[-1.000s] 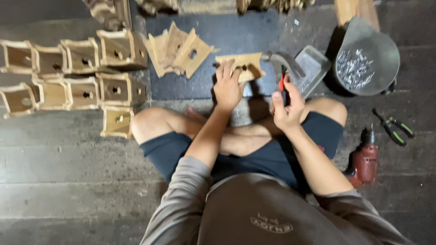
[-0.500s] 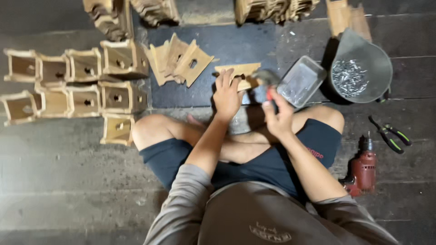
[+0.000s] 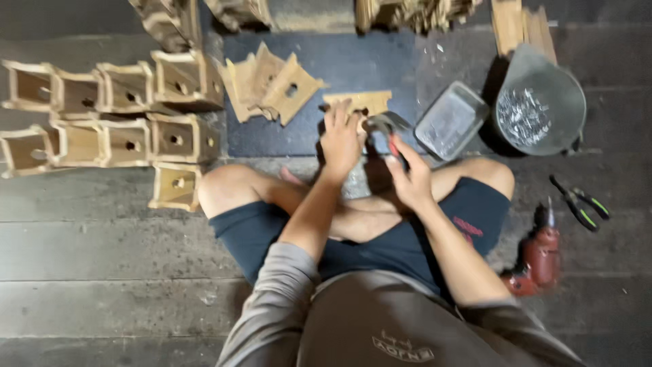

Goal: The person assembles small wooden birdhouses by hammering nails into the wooden panels and joining the components by hand.

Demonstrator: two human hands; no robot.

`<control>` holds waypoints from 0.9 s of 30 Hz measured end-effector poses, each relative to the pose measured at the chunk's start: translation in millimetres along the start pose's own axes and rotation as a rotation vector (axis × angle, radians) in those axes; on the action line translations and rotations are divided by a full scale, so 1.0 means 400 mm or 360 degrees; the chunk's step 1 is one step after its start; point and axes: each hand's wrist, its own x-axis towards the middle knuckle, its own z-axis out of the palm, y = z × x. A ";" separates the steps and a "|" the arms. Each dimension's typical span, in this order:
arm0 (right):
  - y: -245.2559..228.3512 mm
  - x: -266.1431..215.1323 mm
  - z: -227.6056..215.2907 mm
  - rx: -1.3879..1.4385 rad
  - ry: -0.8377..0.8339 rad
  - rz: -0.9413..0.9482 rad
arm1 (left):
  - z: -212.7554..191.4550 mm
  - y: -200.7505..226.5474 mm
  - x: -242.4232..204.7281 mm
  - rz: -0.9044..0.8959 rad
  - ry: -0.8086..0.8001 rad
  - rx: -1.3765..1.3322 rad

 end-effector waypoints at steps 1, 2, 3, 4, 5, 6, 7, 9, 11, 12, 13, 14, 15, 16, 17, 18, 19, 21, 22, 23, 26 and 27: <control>-0.025 0.007 -0.004 0.0014 -0.0024 0.0004 | -0.001 0.001 0.007 -0.0026 -0.0002 0.0011; -0.048 0.014 -0.008 0.0113 0.0145 -0.0115 | 0.000 0.001 0.014 -0.0023 0.0029 0.0003; -0.073 0.005 -0.017 0.0195 0.0330 -0.0214 | 0.007 0.007 0.009 -0.0005 0.0041 -0.0015; -0.044 -0.021 0.004 0.0194 0.0320 -0.0191 | 0.011 -0.004 -0.026 -0.0018 0.0019 -0.0016; -0.007 -0.010 0.016 0.0135 0.0135 -0.0064 | 0.014 -0.002 -0.016 -0.0009 0.0048 -0.0018; 0.027 0.003 0.027 0.0075 -0.0048 0.0064 | 0.014 0.001 -0.007 0.0000 0.0077 -0.0019; 0.019 0.003 0.005 0.0064 -0.0028 0.0036 | 0.014 0.010 0.000 0.0022 0.0103 -0.0029; 0.001 -0.028 -0.017 -0.0094 0.0146 -0.0037 | 0.010 0.004 -0.027 -0.0041 0.0027 -0.0073; -0.015 -0.020 -0.008 0.0059 0.0239 -0.0161 | 0.019 -0.008 -0.008 -0.0053 0.0012 -0.0054; -0.025 -0.026 -0.011 0.0193 0.0360 -0.0290 | 0.027 -0.006 -0.005 -0.0037 0.0001 -0.0049; -0.007 -0.016 0.002 0.0189 0.0372 -0.0306 | 0.022 -0.003 -0.004 -0.0023 0.0015 -0.0052; 0.008 -0.006 0.013 0.0052 0.0179 -0.0231 | 0.013 0.001 -0.004 -0.0018 0.0024 -0.0042; 0.023 0.002 0.030 -0.0089 -0.0003 -0.0150 | 0.005 0.001 -0.004 -0.0003 0.0029 -0.0031; 0.011 -0.010 0.017 -0.0096 0.0021 -0.0162 | 0.020 0.000 -0.007 0.0021 0.0040 -0.0034; 0.003 -0.010 0.008 -0.0100 0.0098 -0.0184 | 0.033 -0.008 -0.006 0.0010 0.0024 -0.0041; -0.002 -0.011 0.003 -0.0104 0.0176 -0.0207 | 0.048 -0.019 -0.003 -0.0002 0.0008 -0.0049; 0.001 -0.020 0.006 -0.0102 0.0147 -0.0179 | 0.040 -0.015 -0.013 -0.0032 -0.0019 -0.0050; 0.011 -0.015 0.013 -0.0203 0.0261 -0.0362 | 0.019 -0.004 0.002 -0.0003 0.0065 -0.0052; 0.011 -0.016 0.022 -0.0203 0.0263 -0.0367 | 0.016 -0.009 -0.012 -0.0001 0.0070 -0.0052; 0.012 -0.006 0.029 -0.0176 0.0149 -0.0263 | 0.016 -0.010 -0.009 0.0001 0.0056 -0.0038; 0.018 -0.001 0.002 -0.0169 0.0201 -0.0243 | 0.032 -0.009 0.020 -0.0001 0.0128 -0.0066; 0.018 -0.035 -0.003 -0.0191 0.0334 -0.0268 | 0.042 -0.027 -0.009 -0.0035 0.0159 -0.0112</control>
